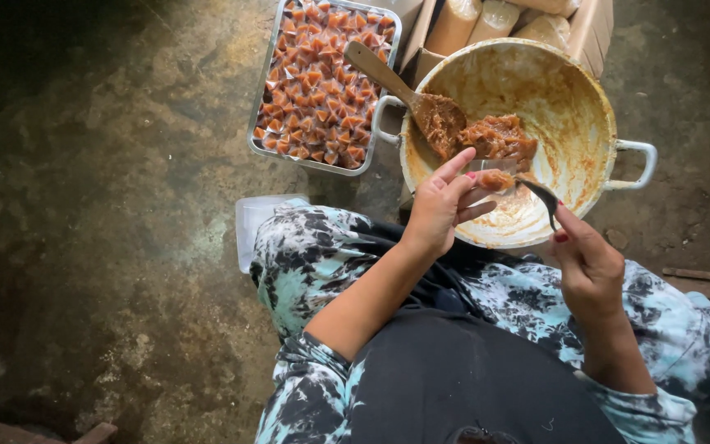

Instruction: Scooping a brown paste from a large bowl and wrapping individual portions in small plastic squares.

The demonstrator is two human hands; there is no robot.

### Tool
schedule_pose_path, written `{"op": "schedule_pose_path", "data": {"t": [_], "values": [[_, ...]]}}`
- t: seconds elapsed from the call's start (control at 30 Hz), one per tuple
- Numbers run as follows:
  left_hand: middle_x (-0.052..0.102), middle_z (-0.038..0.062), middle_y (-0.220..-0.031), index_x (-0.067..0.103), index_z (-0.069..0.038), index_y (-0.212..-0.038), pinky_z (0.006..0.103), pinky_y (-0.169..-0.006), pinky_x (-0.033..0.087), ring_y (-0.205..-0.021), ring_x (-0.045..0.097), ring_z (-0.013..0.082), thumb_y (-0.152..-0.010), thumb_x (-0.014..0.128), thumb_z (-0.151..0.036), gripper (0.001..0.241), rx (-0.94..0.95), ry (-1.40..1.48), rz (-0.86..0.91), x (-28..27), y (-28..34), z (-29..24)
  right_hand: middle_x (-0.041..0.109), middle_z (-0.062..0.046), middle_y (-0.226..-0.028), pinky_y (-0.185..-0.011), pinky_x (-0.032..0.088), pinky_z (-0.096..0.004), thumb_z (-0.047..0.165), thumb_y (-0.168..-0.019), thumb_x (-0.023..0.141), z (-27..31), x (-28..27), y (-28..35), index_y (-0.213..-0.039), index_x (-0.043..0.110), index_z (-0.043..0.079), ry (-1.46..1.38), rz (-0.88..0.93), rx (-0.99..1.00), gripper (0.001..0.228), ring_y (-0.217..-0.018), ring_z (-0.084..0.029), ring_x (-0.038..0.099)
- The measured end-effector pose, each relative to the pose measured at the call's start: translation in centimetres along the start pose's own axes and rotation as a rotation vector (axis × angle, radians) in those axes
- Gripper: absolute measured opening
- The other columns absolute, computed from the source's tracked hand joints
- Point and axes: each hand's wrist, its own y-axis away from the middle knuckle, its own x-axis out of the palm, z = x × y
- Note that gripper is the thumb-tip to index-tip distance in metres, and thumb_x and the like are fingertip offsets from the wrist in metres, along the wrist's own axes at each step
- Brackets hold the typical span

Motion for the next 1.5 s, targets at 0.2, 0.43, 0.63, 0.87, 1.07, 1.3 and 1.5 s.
{"op": "schedule_pose_path", "data": {"t": [0.2,0.43,0.63,0.87,1.07,1.3,1.5], "values": [[0.074,0.008,-0.108,0.039,-0.001,-0.157,0.0419,-0.084,0.063,-0.092,0.074,0.0161,-0.097,0.058,-0.01,0.064,0.024,-0.001,-0.007,0.0,-0.1,0.2,0.066,-0.019,-0.11,-0.07,0.051,-0.029,-0.016,-0.101,0.055,1.7,0.7,-0.8,-0.146,0.057,-0.006,0.09,0.06,-0.083,0.047,-0.076,-0.019,0.056],[0.073,0.012,-0.111,0.038,-0.002,-0.157,0.0397,-0.083,0.063,-0.091,0.073,0.0179,-0.095,0.06,-0.01,0.067,0.024,0.066,-0.045,-0.9,-0.8,0.3,0.068,-0.012,-0.1,-0.058,0.043,-0.035,-0.001,-0.111,0.062,2.9,0.3,-0.7,-0.145,0.066,0.008,0.477,0.043,-0.333,0.036,-0.067,-0.021,0.056],[0.074,0.014,-0.108,0.037,0.001,-0.156,0.0452,-0.085,0.063,-0.091,0.075,0.026,-0.098,0.056,-0.005,0.062,0.047,0.159,-0.024,-0.9,-0.8,0.2,0.066,-0.015,-0.096,-0.061,0.045,-0.036,-0.01,-0.108,0.063,3.1,0.1,-0.7,-0.144,0.066,0.002,0.427,0.027,-0.361,0.038,-0.07,-0.023,0.056],[0.074,0.015,-0.109,0.038,-0.001,-0.157,0.0428,-0.083,0.063,-0.088,0.074,0.0202,-0.097,0.058,-0.006,0.063,0.07,0.142,-0.055,-1.0,-0.9,0.0,0.068,-0.013,-0.094,-0.048,0.038,-0.033,-0.01,-0.11,0.058,0.1,0.3,-0.6,-0.145,0.065,0.008,0.569,-0.005,-0.427,0.04,-0.061,-0.019,0.049],[0.07,0.019,-0.119,0.043,-0.007,-0.154,0.0485,-0.084,0.063,-0.1,0.072,0.0303,-0.103,0.054,-0.008,0.052,0.184,0.041,-0.053,-1.5,-0.6,-0.9,0.063,-0.031,-0.126,-0.097,0.053,-0.052,-0.009,-0.094,0.059,-1.1,1.4,-3.3,-0.144,0.061,-0.003,0.475,0.137,0.077,0.051,-0.113,-0.046,0.065],[0.07,0.022,-0.122,0.045,-0.014,-0.155,0.0534,-0.086,0.061,-0.107,0.071,0.035,-0.11,0.051,-0.015,0.046,0.211,-0.054,0.04,-2.5,-1.0,0.1,0.055,-0.014,-0.114,-0.08,0.058,-0.063,0.022,-0.101,0.053,-16.8,10.3,-2.8,-0.117,0.076,0.021,0.876,0.614,0.396,0.028,-0.102,-0.05,0.068],[0.071,0.021,-0.12,0.038,-0.019,-0.159,0.053,-0.082,0.062,-0.107,0.072,0.0339,-0.099,0.049,-0.002,0.063,0.071,-0.111,0.119,-2.2,-0.7,0.1,0.07,-0.011,-0.101,-0.082,0.058,-0.032,0.014,-0.109,0.06,-3.4,4.9,-7.6,-0.136,0.068,0.009,-0.31,0.148,0.403,0.028,-0.094,-0.018,0.065]]}}
